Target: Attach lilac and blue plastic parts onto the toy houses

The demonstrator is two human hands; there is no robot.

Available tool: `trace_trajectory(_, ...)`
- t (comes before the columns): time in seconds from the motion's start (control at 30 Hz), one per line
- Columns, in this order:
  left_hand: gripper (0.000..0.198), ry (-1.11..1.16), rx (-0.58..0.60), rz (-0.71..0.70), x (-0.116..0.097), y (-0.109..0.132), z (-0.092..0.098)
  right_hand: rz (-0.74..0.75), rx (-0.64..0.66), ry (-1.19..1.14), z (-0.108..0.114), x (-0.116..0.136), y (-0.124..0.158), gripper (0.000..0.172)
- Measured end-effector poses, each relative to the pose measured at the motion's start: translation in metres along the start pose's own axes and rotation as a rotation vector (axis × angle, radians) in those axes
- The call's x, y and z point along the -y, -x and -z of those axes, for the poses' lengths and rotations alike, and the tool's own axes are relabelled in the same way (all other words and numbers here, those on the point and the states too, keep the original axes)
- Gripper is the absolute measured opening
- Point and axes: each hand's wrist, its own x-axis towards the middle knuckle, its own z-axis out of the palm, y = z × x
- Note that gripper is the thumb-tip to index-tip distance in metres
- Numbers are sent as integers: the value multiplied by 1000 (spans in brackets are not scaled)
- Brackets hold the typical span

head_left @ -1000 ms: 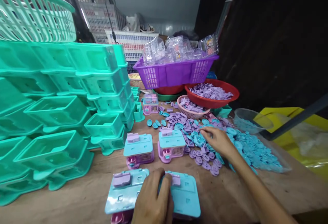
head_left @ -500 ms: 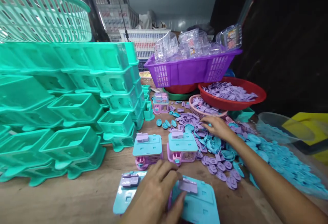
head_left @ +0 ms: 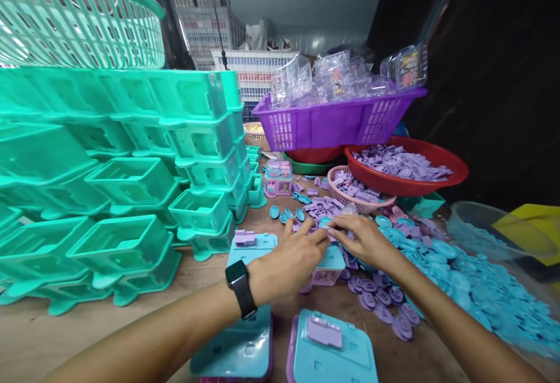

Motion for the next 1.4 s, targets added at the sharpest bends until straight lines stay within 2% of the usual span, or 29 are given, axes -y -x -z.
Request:
trace_trajectory(0.2, 36, 0, -96, -22, -2, 4, -17, 27, -175, 28, -14, 4, 15, 25)
trace_trajectory(0.23, 36, -9, -108, -23, -2, 4, -19, 14, -146, 9, -11, 2, 13, 26)
trace_trajectory(0.33, 34, -18, -94, -8, -3, 3, -17, -46, 128, -159, 6, -14, -6, 35)
trace_trajectory(0.4, 31, 2, -61, 3, -4, 1, -10, -84, 232, -159, 12, -32, -26, 35)
trace_trajectory(0.47, 27, 26, -27, 13, -3, 0, -2, -83, 215, 16, 8, -51, -47, 27)
trace_trajectory(0.53, 29, 54, -23, 17, 0, 2, 5, -62, 217, 175, -5, -68, -64, 33)
trace_trajectory(0.63, 36, 112, -80, 44, 13, 13, 10, -81, 245, 199, -23, -85, -78, 37)
trace_trajectory(0.7, 41, 140, -136, 104, 27, 22, 10, -114, 204, 179, -24, -88, -81, 36)
trace_trajectory(0.77, 43, 175, -193, 172, 42, 29, 9, -145, 147, 88, -17, -79, -82, 38)
trace_trajectory(0.83, 46, 253, -293, 224, 55, 32, 8, -219, 163, -178, -7, -56, -83, 44)
trace_trajectory(0.93, 44, 440, -464, 263, 64, 31, 11, -358, 349, -671, 5, -6, -85, 63)
trace_trajectory(1.0, 32, 533, -524, 310, 65, 30, 14, -355, 445, -749, 7, 27, -87, 68)
trace_trajectory(1.07, 16, 581, -573, 388, 64, 31, 16, -264, 447, -691, 5, 52, -90, 63)
trace_trajectory(1.13, 11, 597, -601, 470, 63, 36, 14, -133, 395, -560, 2, 65, -92, 56)
trace_trajectory(1.23, 12, 579, -528, 510, 64, 49, 8, 61, 324, -325, -6, 70, -94, 36)
trace_trajectory(1.3, 14, 505, -482, 498, 64, 58, 3, 116, 320, -200, -14, 67, -94, 25)
trace_trajectory(1.4, 17, 339, -497, 414, 63, 70, -1, 88, 352, -62, -29, 63, -90, 16)
